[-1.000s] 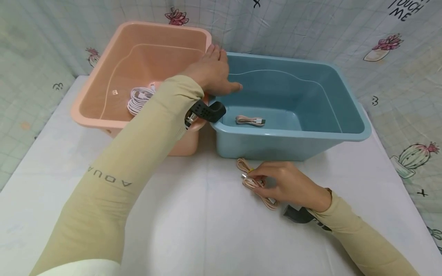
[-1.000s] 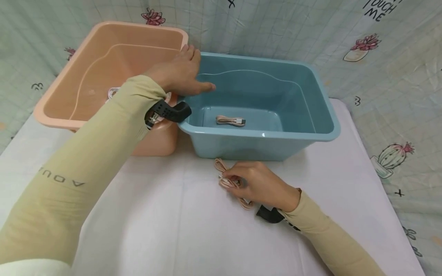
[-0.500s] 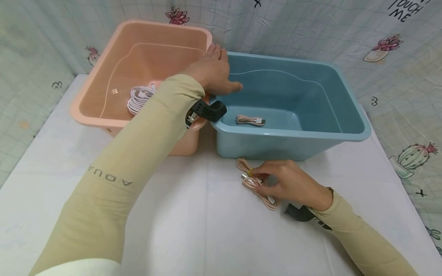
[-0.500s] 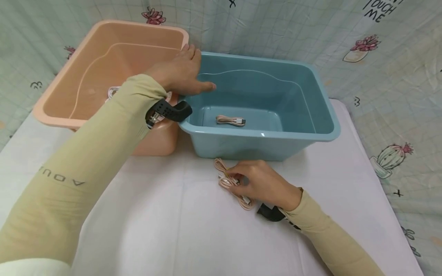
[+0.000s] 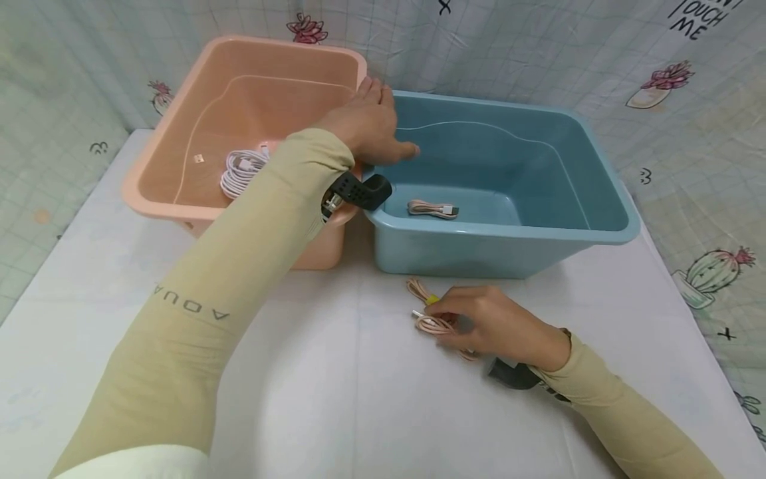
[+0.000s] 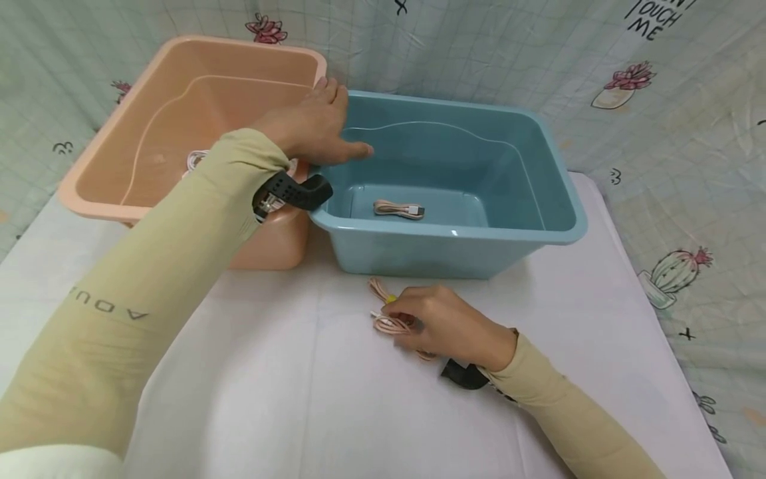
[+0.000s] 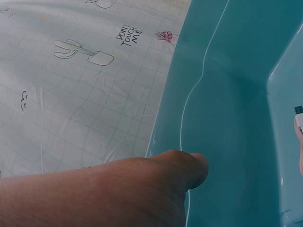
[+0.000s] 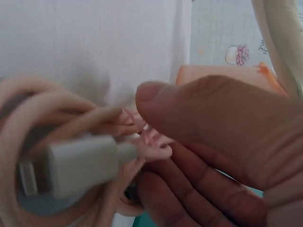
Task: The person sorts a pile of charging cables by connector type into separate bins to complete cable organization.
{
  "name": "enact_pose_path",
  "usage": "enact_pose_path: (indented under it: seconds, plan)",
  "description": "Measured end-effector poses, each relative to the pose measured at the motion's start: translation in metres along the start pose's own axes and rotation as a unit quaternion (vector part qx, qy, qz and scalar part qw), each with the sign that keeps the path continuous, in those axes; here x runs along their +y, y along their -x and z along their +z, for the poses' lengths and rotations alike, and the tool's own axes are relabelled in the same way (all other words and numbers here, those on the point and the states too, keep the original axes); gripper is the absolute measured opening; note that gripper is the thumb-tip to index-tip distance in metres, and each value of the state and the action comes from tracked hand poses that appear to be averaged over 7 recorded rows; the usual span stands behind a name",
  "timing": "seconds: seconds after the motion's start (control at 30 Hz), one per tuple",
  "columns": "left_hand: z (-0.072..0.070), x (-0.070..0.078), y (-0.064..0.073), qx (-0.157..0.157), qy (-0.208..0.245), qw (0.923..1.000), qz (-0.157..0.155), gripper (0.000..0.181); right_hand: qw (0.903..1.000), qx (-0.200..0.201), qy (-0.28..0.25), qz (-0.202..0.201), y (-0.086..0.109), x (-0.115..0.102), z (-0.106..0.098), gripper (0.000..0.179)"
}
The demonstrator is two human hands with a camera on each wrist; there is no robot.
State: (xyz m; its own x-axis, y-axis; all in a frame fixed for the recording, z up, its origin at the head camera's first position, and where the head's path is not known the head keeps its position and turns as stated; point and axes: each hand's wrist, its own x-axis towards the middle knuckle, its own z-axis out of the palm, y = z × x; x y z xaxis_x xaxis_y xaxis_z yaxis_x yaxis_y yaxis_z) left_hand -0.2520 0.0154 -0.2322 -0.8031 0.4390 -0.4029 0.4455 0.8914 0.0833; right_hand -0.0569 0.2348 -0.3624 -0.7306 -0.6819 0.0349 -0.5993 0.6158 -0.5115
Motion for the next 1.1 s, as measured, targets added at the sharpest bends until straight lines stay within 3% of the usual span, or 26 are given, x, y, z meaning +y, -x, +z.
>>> enact_pose_path:
  seconds: [0.63, 1.1]
  plan:
    - [0.001, -0.002, -0.001, 0.006, -0.003, 1.0, 0.002, 0.099, 0.999, 0.023, 0.007, -0.037, -0.002, -0.001, 0.007, 0.029]
    - [0.002, -0.002, 0.001, 0.011, -0.02, 0.9996, 0.013, 0.098, 0.9979, 0.027, 0.007, -0.059, -0.006, -0.006, -0.009, 0.031]
